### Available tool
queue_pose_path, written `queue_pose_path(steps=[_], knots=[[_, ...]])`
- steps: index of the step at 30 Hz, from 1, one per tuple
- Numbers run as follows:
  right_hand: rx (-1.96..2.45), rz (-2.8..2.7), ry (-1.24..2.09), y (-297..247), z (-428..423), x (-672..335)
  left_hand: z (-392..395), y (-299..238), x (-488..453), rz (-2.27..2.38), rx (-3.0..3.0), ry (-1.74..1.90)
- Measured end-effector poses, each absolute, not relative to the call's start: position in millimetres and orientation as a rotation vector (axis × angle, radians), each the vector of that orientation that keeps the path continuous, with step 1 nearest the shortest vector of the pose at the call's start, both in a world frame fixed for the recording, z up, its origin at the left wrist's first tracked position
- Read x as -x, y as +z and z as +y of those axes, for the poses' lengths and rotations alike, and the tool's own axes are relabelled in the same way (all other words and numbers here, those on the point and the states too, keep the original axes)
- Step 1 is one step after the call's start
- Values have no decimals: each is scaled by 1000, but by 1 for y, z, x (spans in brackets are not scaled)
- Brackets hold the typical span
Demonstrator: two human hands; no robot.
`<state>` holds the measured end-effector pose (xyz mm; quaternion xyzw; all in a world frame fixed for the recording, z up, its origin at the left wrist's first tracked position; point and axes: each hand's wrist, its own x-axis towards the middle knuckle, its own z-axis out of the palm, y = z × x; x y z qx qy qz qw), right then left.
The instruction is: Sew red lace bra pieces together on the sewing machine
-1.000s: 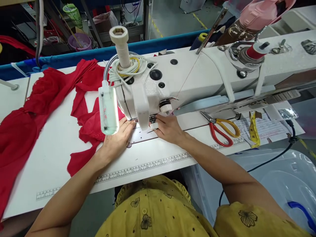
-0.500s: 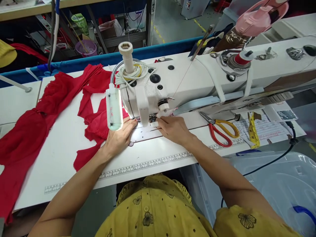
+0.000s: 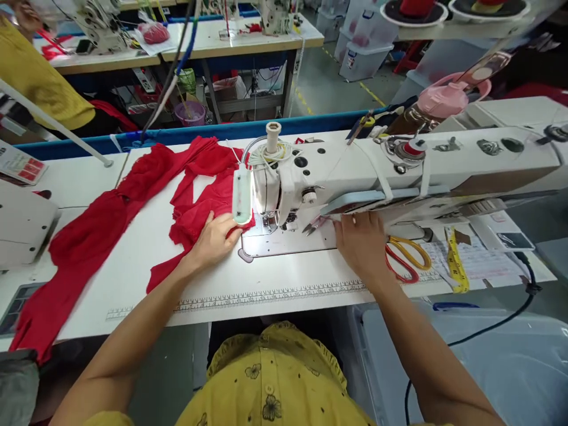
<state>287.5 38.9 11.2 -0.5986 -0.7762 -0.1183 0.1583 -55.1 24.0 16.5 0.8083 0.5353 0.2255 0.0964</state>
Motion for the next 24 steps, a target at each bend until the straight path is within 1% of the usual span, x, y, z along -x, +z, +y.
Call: queue_pose_path(steps=[2, 4, 5, 6, 9, 11, 13, 15, 17, 18, 21, 22, 23, 24], knots=[[1475, -2220, -77, 14, 14, -262, 10, 25, 55, 1691, -2399, 767], [1205, -2316, 350, 15, -12, -226, -11, 34, 46, 1776, -2446, 850], [1138, -2338, 532, 15, -23, -206, -22, 39, 40, 1779, -2471, 867], [1125, -2316, 624, 16, -31, -187, -34, 45, 33, 1740, -2487, 888], [1204, -2263, 618, 20, -43, -141, -66, 72, 15, 1483, -2406, 940], [1221, -2262, 578, 25, -45, -129, -83, 96, 15, 1381, -2155, 899], [1198, -2237, 628, 33, -49, -137, -92, 120, 26, 1354, -1877, 813], [1105, -2161, 854, 48, -53, -161, -94, 140, 46, 1318, -1667, 697], [930, -2077, 1184, 70, -51, -196, -87, 151, 68, 1251, -1557, 557], [908, -2076, 1251, 83, -46, -215, -80, 153, 78, 1229, -1540, 497], [1016, -2307, 1253, 115, -17, -258, -47, 143, 94, 1226, -1633, 279], [1071, -2433, 1178, 120, -6, -265, -36, 134, 94, 1242, -1706, 217], [1150, -2564, 1025, 120, 3, -268, -26, 123, 91, 1281, -1799, 170], [1275, -2647, 799, 115, 10, -267, -18, 110, 84, 1345, -1913, 164]])
